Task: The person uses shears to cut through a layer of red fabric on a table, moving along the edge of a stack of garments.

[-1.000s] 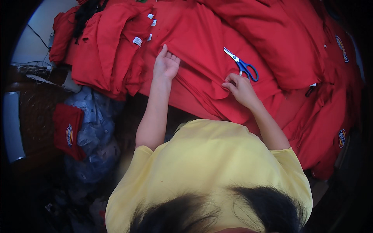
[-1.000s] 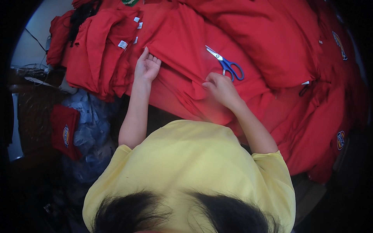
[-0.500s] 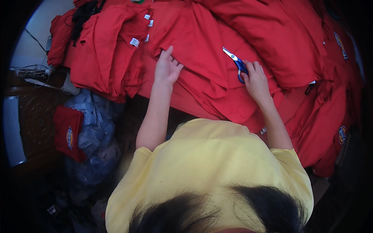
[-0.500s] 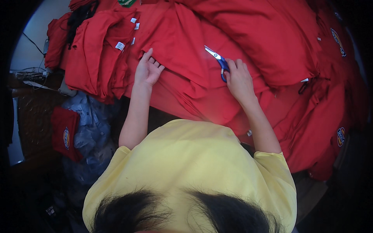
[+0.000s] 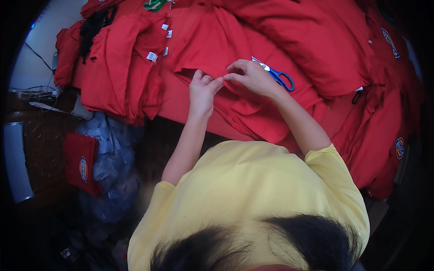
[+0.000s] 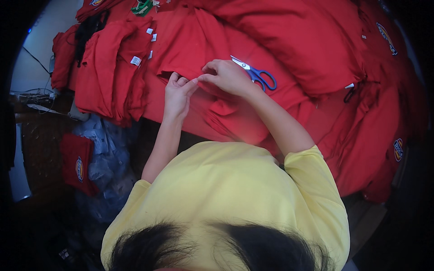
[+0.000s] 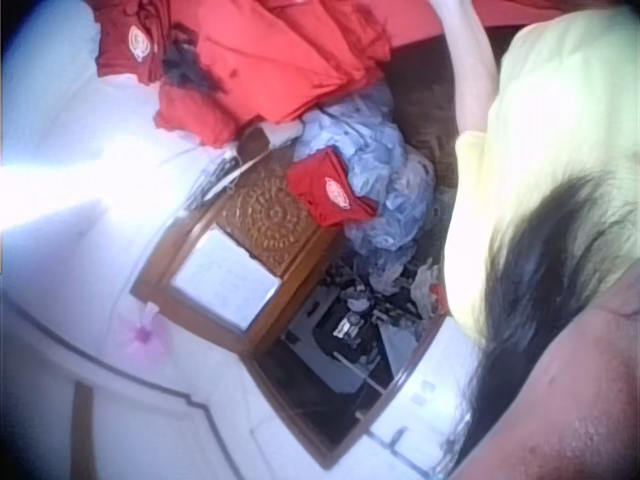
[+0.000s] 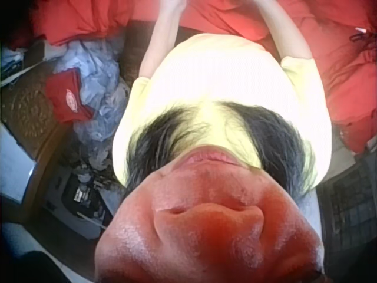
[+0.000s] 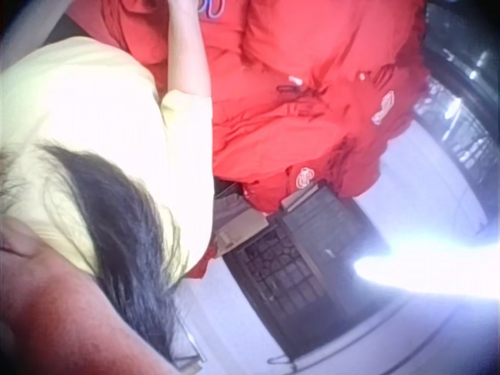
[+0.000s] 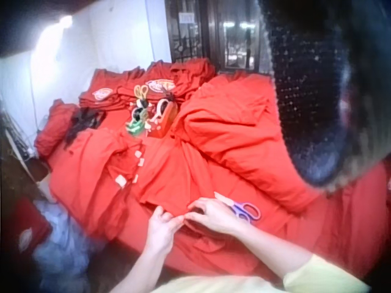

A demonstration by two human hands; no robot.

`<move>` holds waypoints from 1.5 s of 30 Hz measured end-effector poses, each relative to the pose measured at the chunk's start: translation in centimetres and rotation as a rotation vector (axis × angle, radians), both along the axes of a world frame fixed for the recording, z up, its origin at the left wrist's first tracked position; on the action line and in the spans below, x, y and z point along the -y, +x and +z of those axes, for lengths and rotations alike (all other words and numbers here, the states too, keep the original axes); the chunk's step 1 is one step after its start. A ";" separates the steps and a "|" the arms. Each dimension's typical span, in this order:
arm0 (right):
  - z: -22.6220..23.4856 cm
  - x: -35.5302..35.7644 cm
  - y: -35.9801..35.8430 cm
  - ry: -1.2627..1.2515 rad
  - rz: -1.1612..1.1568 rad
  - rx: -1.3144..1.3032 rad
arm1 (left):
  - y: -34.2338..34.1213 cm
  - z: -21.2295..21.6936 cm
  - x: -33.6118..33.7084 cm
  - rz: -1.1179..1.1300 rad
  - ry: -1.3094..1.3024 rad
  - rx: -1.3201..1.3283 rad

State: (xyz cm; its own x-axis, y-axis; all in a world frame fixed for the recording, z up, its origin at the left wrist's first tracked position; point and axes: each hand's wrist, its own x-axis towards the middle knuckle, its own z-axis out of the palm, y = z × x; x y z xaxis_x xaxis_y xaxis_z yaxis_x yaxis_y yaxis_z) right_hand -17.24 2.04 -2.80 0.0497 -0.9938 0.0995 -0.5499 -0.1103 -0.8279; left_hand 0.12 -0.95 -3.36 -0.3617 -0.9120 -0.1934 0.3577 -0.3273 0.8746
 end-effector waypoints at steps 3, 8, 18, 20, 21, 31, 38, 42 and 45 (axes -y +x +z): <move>1.8 1.4 -0.2 0.323 0.157 0.318 | 0.7 1.0 0.1 -0.041 -0.043 -0.004; 2.4 2.3 -1.2 0.339 0.343 0.513 | 1.6 3.7 0.1 -0.102 -0.035 -0.018; 3.7 2.7 -0.6 0.291 0.369 0.546 | 2.5 5.0 0.7 -0.108 -0.041 -0.067; 3.6 2.8 -0.5 0.279 0.367 0.552 | 2.4 5.0 0.6 -0.098 -0.047 -0.079; 3.6 2.7 -0.5 0.294 0.353 0.620 | 2.4 5.0 0.6 -0.105 -0.046 -0.081; 3.0 2.4 -0.4 0.300 0.301 0.652 | 2.1 4.7 0.0 -0.096 -0.062 -0.061; 3.1 2.0 -0.6 0.314 0.327 0.693 | 2.1 4.7 0.2 -0.115 -0.053 -0.102; 2.9 2.0 -0.5 0.293 0.345 0.693 | 2.3 4.5 0.2 -0.092 -0.061 -0.092; 3.3 2.1 -0.3 0.297 0.325 0.619 | 2.0 4.4 0.0 -0.083 -0.085 -0.079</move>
